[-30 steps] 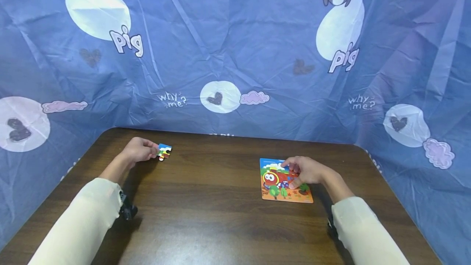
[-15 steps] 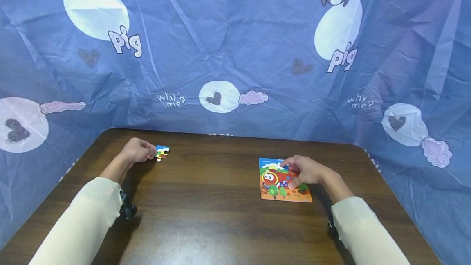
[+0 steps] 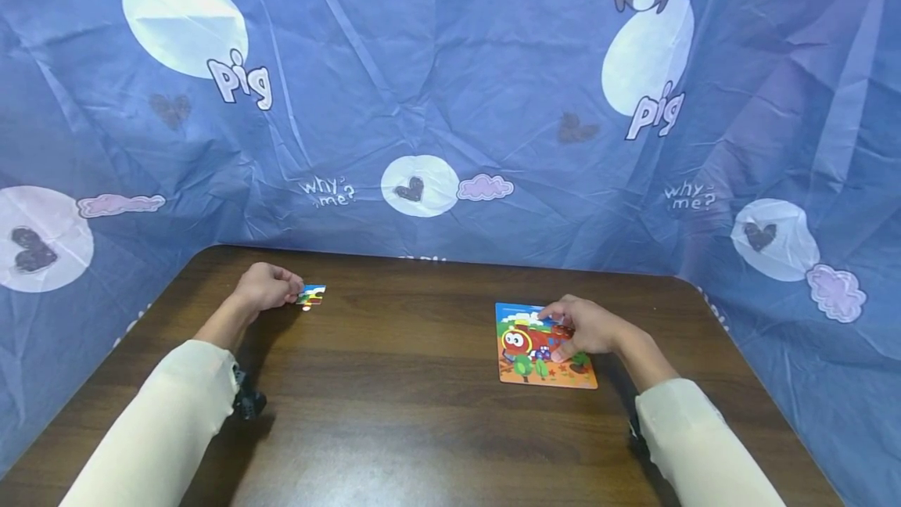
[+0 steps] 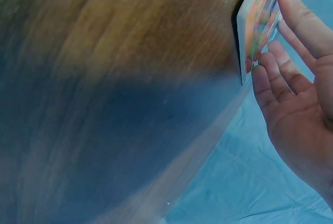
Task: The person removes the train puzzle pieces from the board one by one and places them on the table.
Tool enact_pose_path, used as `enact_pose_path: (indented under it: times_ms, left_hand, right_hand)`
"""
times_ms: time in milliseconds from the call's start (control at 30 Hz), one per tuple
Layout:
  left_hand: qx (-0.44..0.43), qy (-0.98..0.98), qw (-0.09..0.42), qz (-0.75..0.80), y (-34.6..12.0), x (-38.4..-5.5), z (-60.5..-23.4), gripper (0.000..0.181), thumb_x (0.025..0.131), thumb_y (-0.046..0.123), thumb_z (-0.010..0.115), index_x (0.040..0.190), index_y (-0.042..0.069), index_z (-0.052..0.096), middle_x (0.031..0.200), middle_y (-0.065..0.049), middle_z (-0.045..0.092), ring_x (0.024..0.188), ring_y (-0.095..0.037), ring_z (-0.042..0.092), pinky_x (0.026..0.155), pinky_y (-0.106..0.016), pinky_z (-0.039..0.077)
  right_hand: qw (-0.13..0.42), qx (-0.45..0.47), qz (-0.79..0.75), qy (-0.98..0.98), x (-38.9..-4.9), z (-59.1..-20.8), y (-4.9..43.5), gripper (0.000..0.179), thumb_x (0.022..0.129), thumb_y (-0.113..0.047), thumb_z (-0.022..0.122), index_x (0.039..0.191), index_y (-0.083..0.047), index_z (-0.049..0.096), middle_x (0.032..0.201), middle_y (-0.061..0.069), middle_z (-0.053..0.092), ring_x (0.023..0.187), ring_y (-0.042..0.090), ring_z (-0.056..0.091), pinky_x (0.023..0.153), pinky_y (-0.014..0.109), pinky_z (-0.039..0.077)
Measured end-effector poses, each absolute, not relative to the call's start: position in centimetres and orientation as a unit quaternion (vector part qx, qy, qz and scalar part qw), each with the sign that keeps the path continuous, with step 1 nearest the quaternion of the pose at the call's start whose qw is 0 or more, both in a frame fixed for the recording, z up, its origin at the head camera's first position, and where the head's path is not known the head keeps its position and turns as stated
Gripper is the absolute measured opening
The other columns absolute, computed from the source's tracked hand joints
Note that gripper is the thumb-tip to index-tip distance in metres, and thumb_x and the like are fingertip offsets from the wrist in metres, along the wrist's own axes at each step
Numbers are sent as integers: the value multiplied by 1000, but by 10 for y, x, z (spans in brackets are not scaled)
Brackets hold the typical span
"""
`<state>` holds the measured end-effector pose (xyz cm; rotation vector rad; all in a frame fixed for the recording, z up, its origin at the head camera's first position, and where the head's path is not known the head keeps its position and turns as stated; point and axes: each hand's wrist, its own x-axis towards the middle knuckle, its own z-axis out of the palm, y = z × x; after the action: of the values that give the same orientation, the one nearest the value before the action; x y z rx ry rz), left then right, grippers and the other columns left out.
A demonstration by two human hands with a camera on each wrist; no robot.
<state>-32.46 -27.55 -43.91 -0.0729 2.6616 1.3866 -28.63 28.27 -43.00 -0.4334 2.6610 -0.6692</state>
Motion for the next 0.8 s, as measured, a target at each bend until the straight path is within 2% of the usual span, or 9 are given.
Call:
enact_pose_path:
  times_ms: [133,300,400,500,633,800]
  left_hand:
    - [-16,883,45,467,-263,-326,-438,24,94,3,58,108,-14,68,72,5,68,64,-2,57,57,-17,46]
    - [4,877,31,480,-236,-327,-434,22,95,2,59,108,-13,69,80,-2,72,65,-3,58,56,-18,47]
    - [14,874,34,484,-215,-328,-432,21,96,4,61,108,-11,70,77,-2,71,64,-4,59,54,-20,46]
    - [23,872,38,488,-191,-331,-432,21,95,6,64,108,-8,72,76,-7,72,64,-6,60,55,-22,46]
    - [38,865,42,499,-157,-333,-434,19,95,6,66,106,-7,73,88,-17,75,68,-7,63,62,-21,48]
    - [49,862,53,502,-115,-334,-436,15,93,8,70,102,-2,75,88,-17,75,71,-10,64,63,-21,49]
  right_hand:
    - [165,-170,-229,944,-287,-431,284,70,72,-26,94,133,-10,64,120,7,60,112,29,58,98,52,48]
    - [148,-171,-230,947,-287,-434,285,72,70,-28,95,130,-5,65,116,7,63,110,28,60,96,50,50]
    - [141,-166,-232,948,-287,-434,286,71,69,-28,96,129,-5,66,115,6,63,109,28,60,96,49,50]
    - [137,-165,-232,949,-286,-435,286,71,69,-28,96,129,-5,66,115,6,63,109,28,60,97,49,50]
    - [140,-161,-237,948,-286,-435,285,72,68,-29,96,129,-5,66,115,6,63,110,28,60,97,49,50]
    - [142,-156,-238,948,-285,-435,286,73,68,-30,96,129,-4,66,116,8,64,110,28,60,98,49,50]
